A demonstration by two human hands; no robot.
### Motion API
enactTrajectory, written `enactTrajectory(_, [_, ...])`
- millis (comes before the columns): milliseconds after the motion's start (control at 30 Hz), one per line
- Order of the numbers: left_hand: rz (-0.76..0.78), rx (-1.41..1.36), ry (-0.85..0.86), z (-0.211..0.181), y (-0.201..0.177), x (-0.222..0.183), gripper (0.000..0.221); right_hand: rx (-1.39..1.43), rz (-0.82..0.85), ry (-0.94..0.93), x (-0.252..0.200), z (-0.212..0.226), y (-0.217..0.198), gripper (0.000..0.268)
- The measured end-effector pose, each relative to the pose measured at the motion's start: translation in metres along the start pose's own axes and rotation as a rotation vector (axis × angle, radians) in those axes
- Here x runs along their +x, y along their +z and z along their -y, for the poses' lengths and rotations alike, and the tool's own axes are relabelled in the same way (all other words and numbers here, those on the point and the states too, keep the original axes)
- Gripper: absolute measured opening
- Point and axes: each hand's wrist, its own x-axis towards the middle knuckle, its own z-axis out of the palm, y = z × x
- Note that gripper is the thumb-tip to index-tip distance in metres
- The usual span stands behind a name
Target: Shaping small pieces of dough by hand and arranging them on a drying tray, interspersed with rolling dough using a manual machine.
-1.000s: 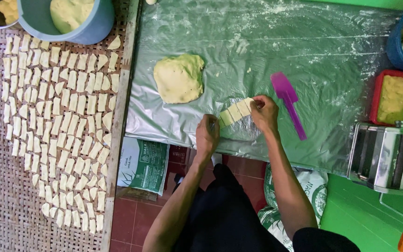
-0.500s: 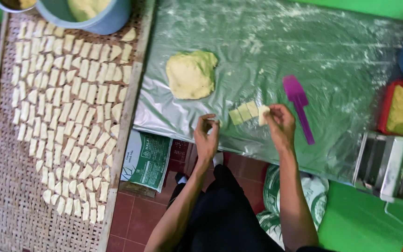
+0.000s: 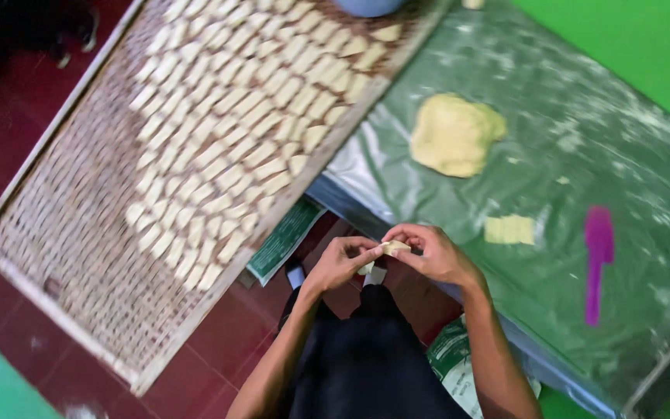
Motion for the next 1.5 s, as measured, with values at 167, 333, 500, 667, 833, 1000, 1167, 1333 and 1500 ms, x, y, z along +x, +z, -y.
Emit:
enactTrajectory(167, [-0.13,-0.149,0.042,0.032,-0.081,-0.042,0.021,-0.027,0.235,0.053,0.069,0.042,0.077,0.025])
enactTrajectory(333, [-0.358,-0.209,0.022,0.056,-0.179,-0.082,0.019,-0.107,0.333,0.072,0.149,0.074,0.176,0.027])
enactTrajectory(500, [-0.638,0.077,-0.122,0.078,-0.295,-0.113,0.028,-0.337,0.287,0.034,0.236,0.089,0.287,0.039])
enactTrajectory(667, [-0.792,0.093,-0.138,0.12,-0.403,-0.114,0.028,-0.465,0.184,-0.103,0.335,0.069,0.384,0.039])
enactTrajectory(833, [-0.899,0.156,-0.179,0.11,-0.475,-0.116,0.03,-0.48,0.036,-0.173,0.418,0.019,0.455,0.022])
enactTrajectory(1000, [-0.964,0.252,-0.24,0.107,-0.501,-0.114,0.03,-0.553,-0.016,-0.347,0.456,-0.002,0.49,0.021])
enactTrajectory(1167, [-0.958,0.242,-0.256,0.108,-0.503,-0.115,0.032,-0.652,0.024,-0.375,0.458,-0.002,0.505,0.022])
enactTrajectory(1333, [-0.941,0.252,-0.28,0.117,-0.506,-0.112,0.034,-0.714,0.046,-0.415,0.464,-0.012,0.509,0.017])
enactTrajectory(1500, [-0.972,0.17,-0.307,0.124,-0.504,-0.119,0.045,-0.814,-0.007,-0.472,0.466,-0.018,0.511,0.006])
